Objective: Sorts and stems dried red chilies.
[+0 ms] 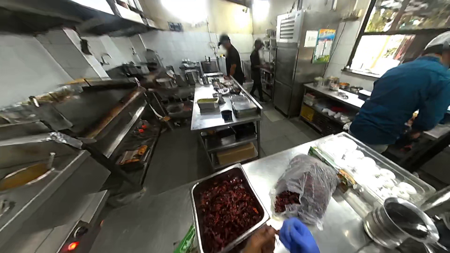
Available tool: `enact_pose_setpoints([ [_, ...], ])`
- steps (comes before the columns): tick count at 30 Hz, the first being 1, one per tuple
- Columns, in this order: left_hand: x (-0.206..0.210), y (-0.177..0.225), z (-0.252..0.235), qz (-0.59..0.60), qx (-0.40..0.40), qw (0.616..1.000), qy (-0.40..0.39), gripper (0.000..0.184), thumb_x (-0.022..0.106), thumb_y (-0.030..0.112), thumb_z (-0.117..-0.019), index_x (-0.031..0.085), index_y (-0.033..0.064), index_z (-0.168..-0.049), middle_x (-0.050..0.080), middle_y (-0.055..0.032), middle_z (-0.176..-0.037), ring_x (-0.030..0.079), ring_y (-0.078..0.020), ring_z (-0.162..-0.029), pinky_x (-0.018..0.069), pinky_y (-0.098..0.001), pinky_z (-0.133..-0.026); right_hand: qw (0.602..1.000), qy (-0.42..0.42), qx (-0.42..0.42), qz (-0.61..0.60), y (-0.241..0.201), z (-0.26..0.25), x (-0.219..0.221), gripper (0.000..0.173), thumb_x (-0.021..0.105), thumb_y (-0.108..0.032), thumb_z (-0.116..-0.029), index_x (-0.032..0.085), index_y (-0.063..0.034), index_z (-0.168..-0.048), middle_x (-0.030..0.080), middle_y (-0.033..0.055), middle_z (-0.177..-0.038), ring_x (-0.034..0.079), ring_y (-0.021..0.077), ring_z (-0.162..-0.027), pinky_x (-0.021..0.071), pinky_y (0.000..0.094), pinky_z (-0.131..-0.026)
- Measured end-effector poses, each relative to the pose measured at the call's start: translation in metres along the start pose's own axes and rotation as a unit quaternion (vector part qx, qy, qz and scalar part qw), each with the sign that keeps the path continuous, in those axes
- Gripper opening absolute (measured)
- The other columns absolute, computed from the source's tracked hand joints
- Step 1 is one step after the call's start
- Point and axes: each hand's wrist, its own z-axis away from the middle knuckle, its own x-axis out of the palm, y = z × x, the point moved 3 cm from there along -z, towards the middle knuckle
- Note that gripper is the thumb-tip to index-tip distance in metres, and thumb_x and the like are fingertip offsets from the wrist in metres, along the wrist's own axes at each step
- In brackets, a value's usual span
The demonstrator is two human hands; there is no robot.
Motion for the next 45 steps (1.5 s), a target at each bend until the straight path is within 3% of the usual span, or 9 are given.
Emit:
enact_pose_setpoints([
  [5,-0.017,0.033,-0.009,-0.075,0.081,0.994,0.026,0.022,0.045,0.027,-0.1096,0.057,0.0096,-0.103,0.043,0.0042,-0.063,0.036,-0.0036,-0.046,0.0352,-0.0192,-0.043,0.985,0.055,0.051,0.157,-0.001,-0.01,0.0,0.022,0.048,-0.014,-0.1057,0.062,0.0032,-0.107,0.066,0.0131,-0.088,0.064,0.0216,-0.079,0.0558,0.0368,-0.075],
  [14,-0.002,0.045,0.002,-0.305,0.198,0.932,-0.003,0.026,0.044,0.028,-0.1108,0.061,0.0093,-0.112,0.058,-0.0064,-0.08,0.051,-0.0134,-0.059,0.0432,-0.0257,-0.05,0.975,-0.055,0.185,0.108,-0.017,-0.015,0.022,0.035,0.044,-0.032,-0.108,0.061,-0.0023,-0.117,0.063,0.0052,-0.083,0.057,0.0108,-0.069,0.0495,0.0276,-0.068],
  [18,-0.001,0.048,0.004,-0.413,0.222,0.883,-0.014,0.025,0.043,0.029,-0.111,0.058,0.0118,-0.121,0.069,-0.0052,-0.093,0.069,-0.0184,-0.082,0.0602,-0.0339,-0.074,0.968,-0.034,0.207,0.14,-0.022,-0.017,0.023,0.031,0.048,-0.03,-0.1076,0.063,-0.0038,-0.111,0.061,0.0038,-0.079,0.053,0.0093,-0.066,0.0456,0.0256,-0.063],
  [24,-0.011,0.049,0.003,-0.495,0.202,0.845,0.0,0.021,0.057,0.033,-0.1057,0.064,0.0166,-0.115,0.07,0.0016,-0.09,0.068,-0.0131,-0.079,0.0598,-0.0306,-0.072,0.964,-0.003,0.221,0.145,-0.018,-0.014,0.019,0.02,0.053,-0.018,-0.1054,0.067,-0.0029,-0.106,0.062,0.0052,-0.079,0.054,0.009,-0.067,0.0451,0.0246,-0.063],
  [30,-0.018,0.049,0.004,-0.595,0.196,0.78,0.008,0.02,0.057,0.034,-0.1045,0.07,0.0192,-0.106,0.068,0.0072,-0.085,0.064,-0.0055,-0.074,0.056,-0.0266,-0.068,0.917,-0.008,0.218,0.335,-0.006,-0.013,0.011,0.026,0.054,-0.031,-0.1047,0.07,-0.0114,-0.096,0.063,0.0014,-0.076,0.059,0.0125,-0.07,0.0494,0.0302,-0.067],
  [37,-0.024,0.048,0.0,-0.558,0.114,0.821,-0.024,0.027,0.06,0.042,-0.1021,0.074,0.0195,-0.099,0.068,0.0058,-0.078,0.062,-0.0076,-0.066,0.0534,-0.0274,-0.061,0.943,-0.065,0.278,0.17,-0.006,-0.01,0.004,0.021,0.057,-0.022,-0.1039,0.069,-0.0049,-0.1,0.063,0.0023,-0.082,0.057,0.0085,-0.074,0.0483,0.0258,-0.07],
  [40,-0.029,0.047,-0.005,-0.544,0.083,0.834,-0.04,0.026,0.062,0.039,-0.1005,0.073,0.0175,-0.09,0.064,0.0035,-0.072,0.058,-0.0099,-0.062,0.0489,-0.0288,-0.059,0.938,-0.054,0.27,0.21,0.001,-0.01,0.0,0.02,0.062,-0.022,-0.1011,0.07,-0.0053,-0.093,0.062,0.0018,-0.077,0.056,0.0086,-0.07,0.0474,0.0264,-0.067],
  [42,-0.029,0.041,-0.008,-0.61,0.121,0.782,-0.026,0.024,0.061,0.034,-0.1006,0.071,0.0173,-0.087,0.063,0.0048,-0.071,0.059,-0.0084,-0.063,0.0506,-0.0302,-0.06,0.896,-0.031,0.262,0.358,0.008,-0.011,-0.001,0.022,0.064,-0.029,-0.098,0.069,-0.0108,-0.086,0.06,-0.0004,-0.071,0.055,0.0104,-0.066,0.0456,0.031,-0.063],
  [45,-0.019,0.027,-0.007,-0.73,0.239,0.64,0.005,0.02,0.056,0.022,-0.0967,0.07,0.014,-0.084,0.065,0.0024,-0.078,0.066,-0.0119,-0.073,0.0581,-0.0377,-0.067,0.797,0.016,0.247,0.551,0.018,-0.011,0.003,0.021,0.065,-0.035,-0.0881,0.065,-0.017,-0.079,0.057,-0.0007,-0.065,0.059,0.0167,-0.064,0.0477,0.0445,-0.059],
])
